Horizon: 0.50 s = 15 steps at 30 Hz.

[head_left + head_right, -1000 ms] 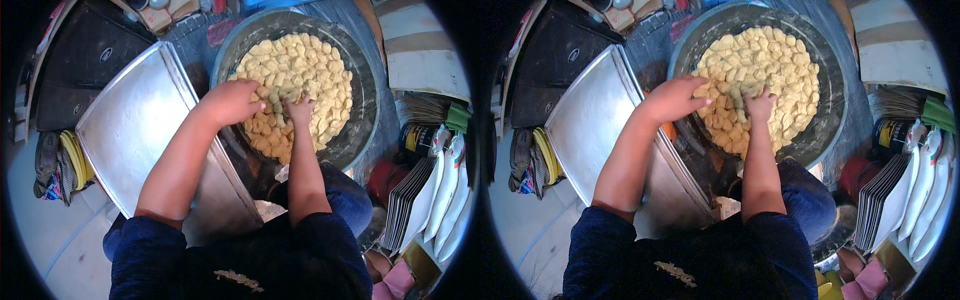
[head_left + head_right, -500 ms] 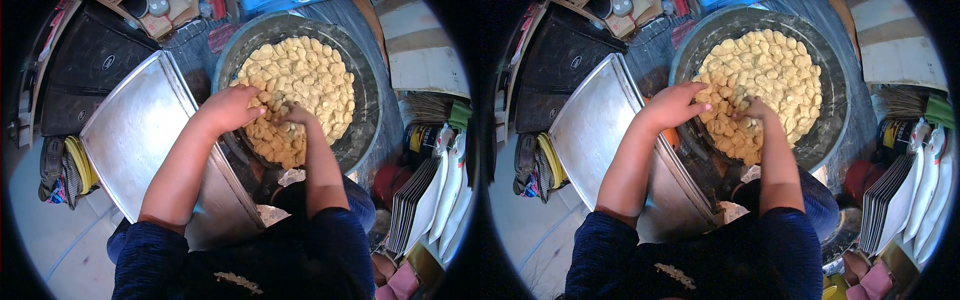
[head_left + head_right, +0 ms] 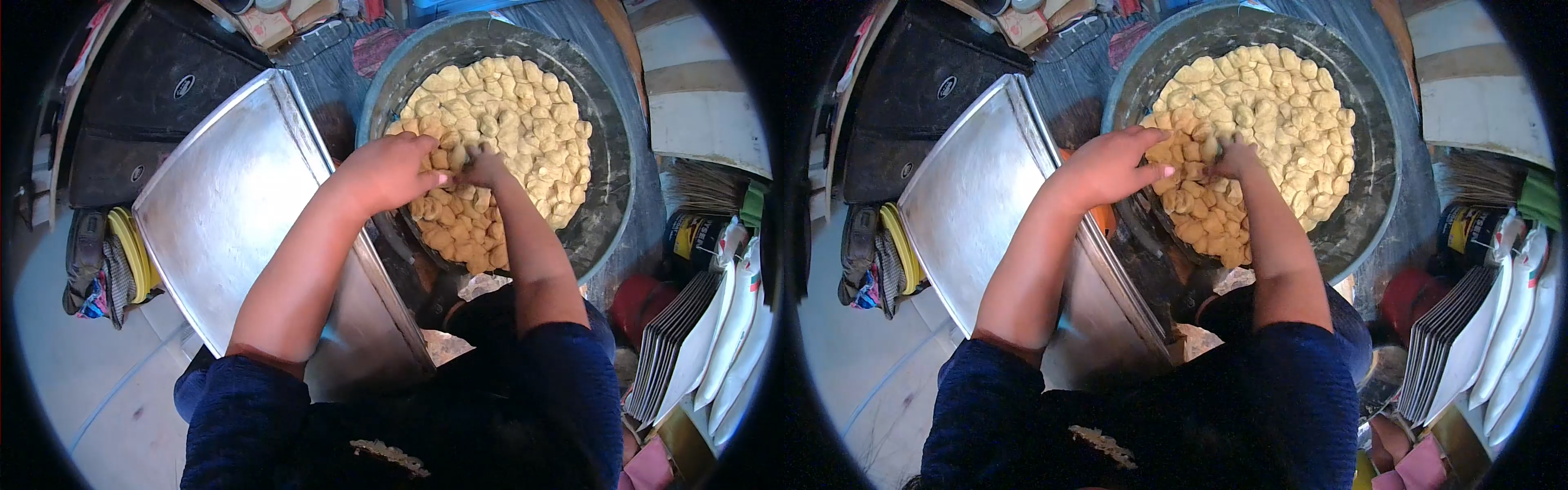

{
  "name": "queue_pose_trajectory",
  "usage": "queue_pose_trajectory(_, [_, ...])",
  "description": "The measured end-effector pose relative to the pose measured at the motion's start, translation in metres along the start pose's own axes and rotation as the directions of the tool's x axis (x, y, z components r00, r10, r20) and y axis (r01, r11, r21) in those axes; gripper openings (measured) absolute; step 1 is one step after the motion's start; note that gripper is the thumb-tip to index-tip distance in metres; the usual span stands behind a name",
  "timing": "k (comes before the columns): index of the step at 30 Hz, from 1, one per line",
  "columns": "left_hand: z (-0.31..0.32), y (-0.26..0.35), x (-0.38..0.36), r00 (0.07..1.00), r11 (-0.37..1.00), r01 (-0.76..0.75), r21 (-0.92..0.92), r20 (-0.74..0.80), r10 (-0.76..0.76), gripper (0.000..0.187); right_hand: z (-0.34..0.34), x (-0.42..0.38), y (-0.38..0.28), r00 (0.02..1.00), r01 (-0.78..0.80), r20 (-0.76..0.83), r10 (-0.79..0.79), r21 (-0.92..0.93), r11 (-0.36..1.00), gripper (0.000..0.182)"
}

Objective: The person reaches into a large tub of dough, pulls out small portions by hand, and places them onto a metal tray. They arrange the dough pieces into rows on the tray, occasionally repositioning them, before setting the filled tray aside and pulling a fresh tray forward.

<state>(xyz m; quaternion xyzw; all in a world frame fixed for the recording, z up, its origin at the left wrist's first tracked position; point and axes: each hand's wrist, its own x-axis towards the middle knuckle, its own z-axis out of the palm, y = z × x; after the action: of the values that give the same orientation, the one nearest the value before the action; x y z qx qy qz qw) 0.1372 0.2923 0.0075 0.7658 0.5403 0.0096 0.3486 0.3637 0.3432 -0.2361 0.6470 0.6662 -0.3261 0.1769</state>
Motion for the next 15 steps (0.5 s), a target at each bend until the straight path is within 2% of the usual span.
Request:
queue_pose_trajectory(2, [-0.002,0.001,0.0,1.0,1.0,0.015,-0.001,0.015,-0.015,0.05,-0.007,-0.022,0.011,0.962,0.144,0.247,-0.116,-0.097,0.985,0.109])
queue_pose_trajectory(3, [0.001,-0.001,0.001,1.0,1.0,0.003,-0.006,-0.006,-0.003,0.049,-0.01,-0.034,0.011,0.963,0.141,0.244,-0.113,-0.101,0.985,0.109])
queue_pose_trajectory(5, [0.004,-0.003,-0.001,1.0,1.0,-0.008,-0.016,-0.029,0.007,0.049,-0.015,-0.053,0.011,0.98,0.003,0.197,0.026,-0.145,0.989,0.118])
queue_pose_trajectory(6, [0.004,-0.003,-0.001,0.999,1.0,-0.021,-0.014,-0.049,0.021,0.048,-0.008,-0.05,0.011,0.98,0.005,0.195,0.025,-0.149,0.989,0.118])
queue_pose_trajectory(8, [0.002,-0.004,0.001,0.997,0.999,-0.026,-0.019,-0.073,0.025,0.047,0.015,-0.041,0.011,0.988,-0.065,0.142,0.067,-0.018,0.998,0.127])
queue_pose_trajectory(10, [-0.002,-0.002,0.003,0.997,1.0,0.025,0.002,0.077,-0.025,0.057,0.018,-0.046,0.008,0.98,-0.065,0.187,0.062,0.011,0.998,0.127])
queue_pose_trajectory(13, [-0.001,-0.003,0.005,0.996,1.0,0.015,0.0,0.086,-0.015,0.056,0.01,-0.065,-0.003,0.969,-0.001,0.245,0.023,-0.09,0.996,0.123])
queue_pose_trajectory(15, [0.0,-0.003,0.005,0.997,1.0,0.012,-0.008,0.07,-0.011,0.055,0.001,-0.091,-0.025,0.979,-0.13,0.127,0.157,-0.2,0.971,0.119])
